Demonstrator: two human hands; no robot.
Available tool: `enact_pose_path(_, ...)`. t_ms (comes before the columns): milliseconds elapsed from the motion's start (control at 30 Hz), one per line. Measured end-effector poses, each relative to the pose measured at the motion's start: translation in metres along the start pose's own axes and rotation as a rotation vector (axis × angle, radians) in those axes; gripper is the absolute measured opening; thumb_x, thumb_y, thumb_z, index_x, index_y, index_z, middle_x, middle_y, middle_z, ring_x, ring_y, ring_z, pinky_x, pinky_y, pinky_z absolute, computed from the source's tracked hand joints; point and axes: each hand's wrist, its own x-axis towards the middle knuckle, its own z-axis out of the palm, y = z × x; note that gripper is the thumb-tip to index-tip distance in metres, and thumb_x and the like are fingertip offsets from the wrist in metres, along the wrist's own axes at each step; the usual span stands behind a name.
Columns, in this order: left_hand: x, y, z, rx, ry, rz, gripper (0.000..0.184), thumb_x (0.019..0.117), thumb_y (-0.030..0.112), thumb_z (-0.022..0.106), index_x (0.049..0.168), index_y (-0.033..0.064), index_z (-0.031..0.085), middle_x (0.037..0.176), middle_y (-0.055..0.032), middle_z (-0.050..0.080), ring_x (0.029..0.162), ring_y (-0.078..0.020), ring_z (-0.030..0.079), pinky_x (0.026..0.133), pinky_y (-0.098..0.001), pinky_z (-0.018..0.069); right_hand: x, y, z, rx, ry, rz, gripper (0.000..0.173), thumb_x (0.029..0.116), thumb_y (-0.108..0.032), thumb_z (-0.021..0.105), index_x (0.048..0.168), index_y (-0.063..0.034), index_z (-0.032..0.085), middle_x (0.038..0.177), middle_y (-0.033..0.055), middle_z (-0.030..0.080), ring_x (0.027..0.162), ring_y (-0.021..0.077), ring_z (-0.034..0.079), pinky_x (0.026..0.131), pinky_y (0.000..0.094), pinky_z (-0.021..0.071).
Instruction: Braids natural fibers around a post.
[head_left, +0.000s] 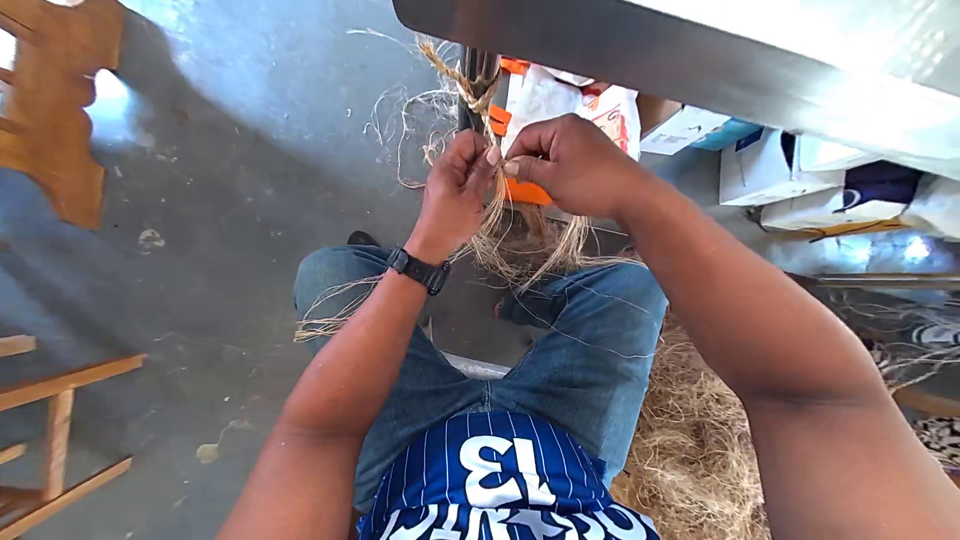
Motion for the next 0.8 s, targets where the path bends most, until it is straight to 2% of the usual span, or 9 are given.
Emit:
enact_pose_path(100,0.0,-0.002,0.001,0.138,0.029,0.119,0.015,0.1066,0.011,0.051,0.096,0.0045,0.059,0.082,0.0005,0.058,0.071,-0.0063,0.056,0.067,-0.0241,0.0492,-0.003,0.0,0.004,0.407,-0.048,0.107,0.021,0.107,-0.018,0.053,0.091,-0.0082,0.061,0.066,-0.0032,0.048,0.05,0.0043,0.039,0.046,0.0198,0.0333)
enact_pose_path(167,0.002,-0.002,0.001,0.201,0.04,0.163,0.016,0.1062,0.011,0.052,0.096,0.0027,0.061,0.083,-0.0012,0.06,0.073,-0.0082,0.059,0.069,-0.0261,0.0526,-0.006,0.003,0.011,0.728,-0.084,0.151,0.02,0.1079,-0.016,0.049,0.091,-0.0095,0.057,0.06,-0.0062,0.041,0.044,0.0021,0.031,0.041,0.0169,0.0278)
enact_pose_path(300,0.003,-0.005,-0.001,0.233,0.028,0.155,0.015,0.1054,0.013,0.055,0.098,0.0019,0.062,0.079,-0.0016,0.06,0.065,-0.0085,0.057,0.06,-0.0263,0.0513,-0.013,0.01,0.028,1.033,-0.132,0.158,0.022,0.1111,-0.017,0.039,0.096,-0.0101,0.055,0.069,-0.0051,0.049,0.046,0.0001,0.035,0.041,0.0138,0.0313)
enact_pose_path(367,0.003,-0.003,-0.004,0.265,0.012,0.155,0.015,0.1054,0.013,0.055,0.098,0.0029,0.063,0.082,-0.001,0.064,0.069,-0.0073,0.062,0.065,-0.0258,0.0553,-0.014,0.014,0.034,1.087,-0.148,0.147,0.022,0.1117,-0.018,0.038,0.099,-0.0111,0.054,0.076,-0.0026,0.054,0.046,0.0002,0.037,0.04,0.0137,0.0333)
enact_pose_path(433,0.004,-0.002,-0.008,0.255,-0.023,0.147,0.015,0.1054,0.014,0.056,0.098,0.0032,0.064,0.084,-0.0003,0.062,0.074,-0.0066,0.059,0.07,-0.0253,0.0514,-0.015,0.019,0.038,1.091,-0.178,0.112,0.021,0.1121,-0.021,0.037,0.103,-0.0119,0.054,0.084,-0.001,0.056,0.048,0.0011,0.038,0.04,0.0142,0.0333)
enact_pose_path(500,0.006,0.0,-0.012,0.162,-0.068,0.093,0.015,0.1055,0.014,0.056,0.096,0.0041,0.062,0.08,0.0006,0.058,0.07,-0.0065,0.055,0.066,-0.0241,0.0487,-0.015,0.022,0.038,0.991,-0.157,0.071,0.022,0.1113,-0.021,0.041,0.102,-0.0111,0.057,0.078,-0.0023,0.055,0.047,0.0013,0.038,0.041,0.015,0.0335)
enact_pose_path(567,0.006,0.002,-0.014,-0.013,-0.097,-0.026,0.014,0.1054,0.014,0.056,0.095,0.0057,0.06,0.077,0.0021,0.057,0.063,-0.006,0.051,0.059,-0.0222,0.0449,-0.014,0.019,0.035,0.648,-0.025,0.032,0.022,0.1091,-0.019,0.048,0.099,-0.0089,0.065,0.072,-0.0042,0.056,0.051,0.0021,0.041,0.046,0.0172,0.0348)
enact_pose_path(700,0.006,0.011,-0.009,-0.202,-0.061,-0.186,0.015,0.1057,0.014,0.056,0.093,0.0079,0.06,0.074,0.002,0.059,0.058,-0.0052,0.05,0.051,-0.0193,0.04,-0.018,0.003,0.033,-0.244,0.186,-0.038,0.028,0.1056,-0.031,0.053,0.099,-0.0134,0.073,0.092,0.0035,0.061,0.083,0.0162,0.06,0.073,0.0393,0.0512)
enact_pose_path(800,0.007,0.015,-0.003,-0.22,-0.023,-0.201,0.017,0.1057,0.013,0.055,0.091,0.0076,0.06,0.074,0.0011,0.061,0.061,-0.006,0.054,0.054,-0.0202,0.0439,-0.026,-0.005,0.046,-0.579,0.377,-0.107,0.029,0.1044,-0.028,0.051,0.096,-0.0108,0.073,0.098,0.0144,0.059,0.088,0.0305,0.064,0.067,0.0463,0.0537)
